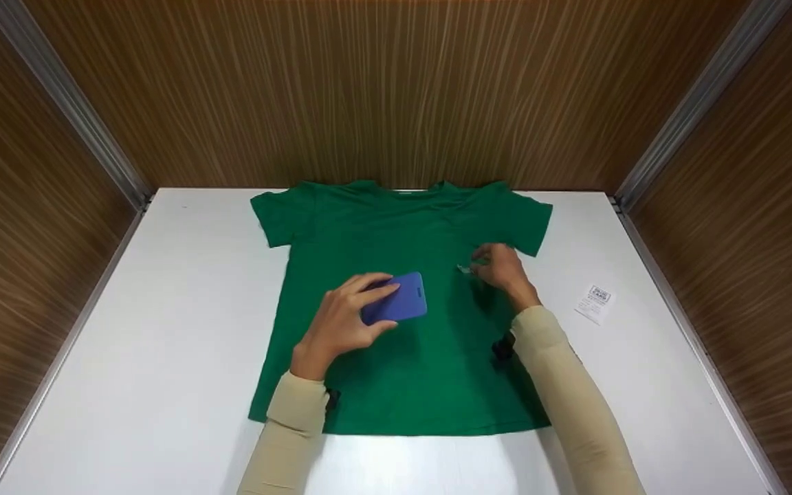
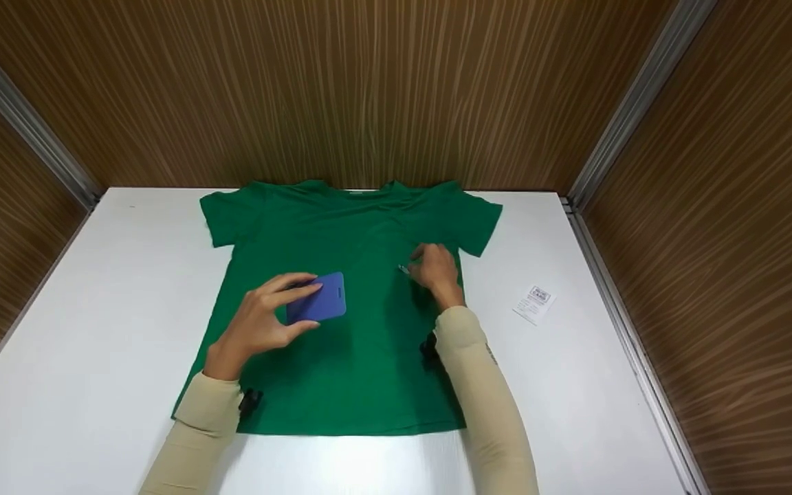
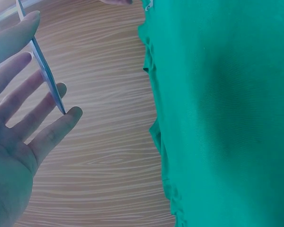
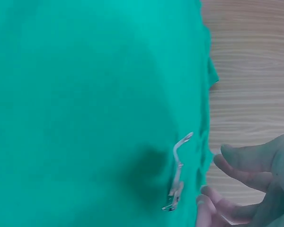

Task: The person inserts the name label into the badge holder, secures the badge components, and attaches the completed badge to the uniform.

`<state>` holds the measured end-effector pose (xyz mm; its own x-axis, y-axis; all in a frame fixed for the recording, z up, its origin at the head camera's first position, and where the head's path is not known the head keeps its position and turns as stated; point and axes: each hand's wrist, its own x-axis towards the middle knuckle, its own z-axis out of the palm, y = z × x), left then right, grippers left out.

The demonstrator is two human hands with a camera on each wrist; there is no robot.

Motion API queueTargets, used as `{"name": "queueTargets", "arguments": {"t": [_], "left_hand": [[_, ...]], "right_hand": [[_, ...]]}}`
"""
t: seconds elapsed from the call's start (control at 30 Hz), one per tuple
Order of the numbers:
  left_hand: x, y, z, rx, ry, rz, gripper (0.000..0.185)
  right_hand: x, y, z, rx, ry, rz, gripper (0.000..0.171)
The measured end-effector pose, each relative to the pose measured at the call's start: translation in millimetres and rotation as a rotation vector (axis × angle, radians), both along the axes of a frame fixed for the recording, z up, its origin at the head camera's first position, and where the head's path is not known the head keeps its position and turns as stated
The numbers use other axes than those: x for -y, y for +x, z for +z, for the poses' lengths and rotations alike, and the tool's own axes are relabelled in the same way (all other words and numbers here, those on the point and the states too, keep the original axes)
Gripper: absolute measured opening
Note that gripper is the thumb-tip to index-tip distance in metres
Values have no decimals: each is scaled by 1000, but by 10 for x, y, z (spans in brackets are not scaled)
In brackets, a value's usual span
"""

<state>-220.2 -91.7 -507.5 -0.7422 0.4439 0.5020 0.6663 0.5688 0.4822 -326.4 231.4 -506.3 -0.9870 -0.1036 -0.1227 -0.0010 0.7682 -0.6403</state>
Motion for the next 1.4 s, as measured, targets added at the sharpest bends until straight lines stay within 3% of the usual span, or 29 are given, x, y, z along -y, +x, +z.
{"name": "queueTargets", "arguments": {"t": [0.4,0.7,1.0,1.4], "left_hand": [[-11,10,3,14,4,6,59],[-8,10,1,7,-24,5,58],[-21,5,-16,-8,-30,6,57],[-28,15,-10,-6,-31,-1,57]], "right_hand": [[34,264,235,-11,-106,102,32],[104,492,403,-70,-135,171,30],[168,661,479,-143,-152,242,27],[301,868,518,-172,-181,262,26]]}}
